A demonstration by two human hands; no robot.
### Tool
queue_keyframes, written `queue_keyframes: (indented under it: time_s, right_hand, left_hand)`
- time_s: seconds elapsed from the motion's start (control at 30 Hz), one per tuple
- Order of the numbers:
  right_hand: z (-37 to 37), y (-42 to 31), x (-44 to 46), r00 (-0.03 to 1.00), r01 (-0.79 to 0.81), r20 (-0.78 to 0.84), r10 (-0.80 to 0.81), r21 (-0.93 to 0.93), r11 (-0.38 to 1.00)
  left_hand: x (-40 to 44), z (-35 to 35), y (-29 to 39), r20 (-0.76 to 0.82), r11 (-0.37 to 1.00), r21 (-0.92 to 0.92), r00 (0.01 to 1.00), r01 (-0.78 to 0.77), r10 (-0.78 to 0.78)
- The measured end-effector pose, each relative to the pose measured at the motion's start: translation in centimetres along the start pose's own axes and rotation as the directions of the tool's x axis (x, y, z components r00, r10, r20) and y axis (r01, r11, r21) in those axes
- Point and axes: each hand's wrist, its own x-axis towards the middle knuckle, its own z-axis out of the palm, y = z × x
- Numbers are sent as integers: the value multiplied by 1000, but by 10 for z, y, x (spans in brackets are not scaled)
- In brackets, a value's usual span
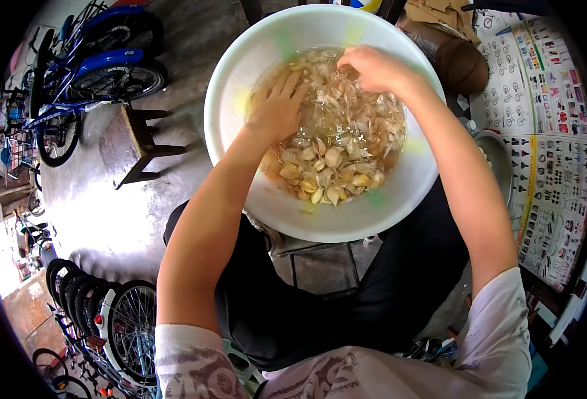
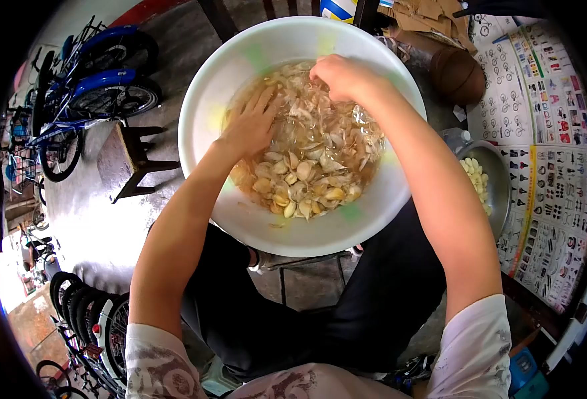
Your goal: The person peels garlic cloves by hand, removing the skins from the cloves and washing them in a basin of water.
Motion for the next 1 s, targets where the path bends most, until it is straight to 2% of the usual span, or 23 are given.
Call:
queue_keyframes:
  time_s: [0.03,0.07,0.1,0.17,0.2,0.27,0.3,0.37,0.43,0.5,0.57,0.63,0.67,0.7,0.77,0.83,0.9,0.93,0.97,1.0]
  right_hand:
    - [-3,5,-5,999,12,-33,-11,23,1000]
    - [7,16,-8,970,111,-222,-103,25,993]
    - [5,15,-8,970,109,-222,-102,20,994]
    - [1,9,-6,897,151,-430,-101,83,985]
    - [-2,3,-7,897,145,-431,-97,81,986]
    - [-9,-11,-10,946,-49,-322,43,-11,999]
    - [-5,-10,-9,945,-54,-322,48,-11,998]
    - [14,-2,-2,892,-25,-451,-11,-74,997]
    - [21,1,0,889,-48,-457,24,-41,998]
    - [25,4,0,900,-168,-395,182,69,983]
    - [27,4,-1,903,-218,-369,217,42,975]
    - [33,8,-3,904,-268,-344,255,11,963]
    - [39,12,-4,872,-66,-488,39,-39,997]
    - [42,14,-5,776,128,-606,-175,-120,984]
    - [42,21,-4,790,159,-588,-172,-74,984]
    - [36,14,-10,803,191,-570,-172,-26,981]
    - [33,8,-21,861,28,-500,-95,-141,990]
    - [36,8,-19,860,29,-501,-96,-139,990]
    - [42,9,-15,901,-82,-435,2,-166,983]
    - [43,6,-13,924,-190,-368,106,-200,961]
  left_hand:
    - [1,0,-2,5,999,41,1000,-15,15]
    - [3,0,-4,10,996,82,1000,-31,30]
    - [5,-6,-5,5,996,80,999,-32,32]
    - [13,-28,-5,170,997,-72,986,15,-2]
    - [15,-39,-1,167,997,-74,986,9,3]
    - [15,-60,10,179,989,-111,981,101,-80]
    - [16,-68,14,179,989,-113,981,96,-75]
    - [18,-76,20,133,978,-142,982,153,-134]
    - [21,-74,20,94,983,-107,985,152,-142]
    - [21,-74,20,57,986,-72,987,153,-149]
    - [22,-74,19,-52,996,5,994,92,-92]
    - [23,-73,15,-91,997,-43,993,70,-74]
    - [23,-72,13,-130,995,-87,990,50,-61]
    - [23,-73,12,-131,995,-88,990,48,-60]
    - [22,-75,10,-94,952,-288,986,104,-137]
    - [23,-70,9,-95,948,-300,985,107,-142]
    - [23,-70,11,-95,944,-312,985,110,-146]
    - [21,-71,15,1,952,-258,986,163,-169]
    - [20,-72,17,96,957,-197,976,212,-196]
    - [18,-72,18,98,958,-194,975,213,-197]
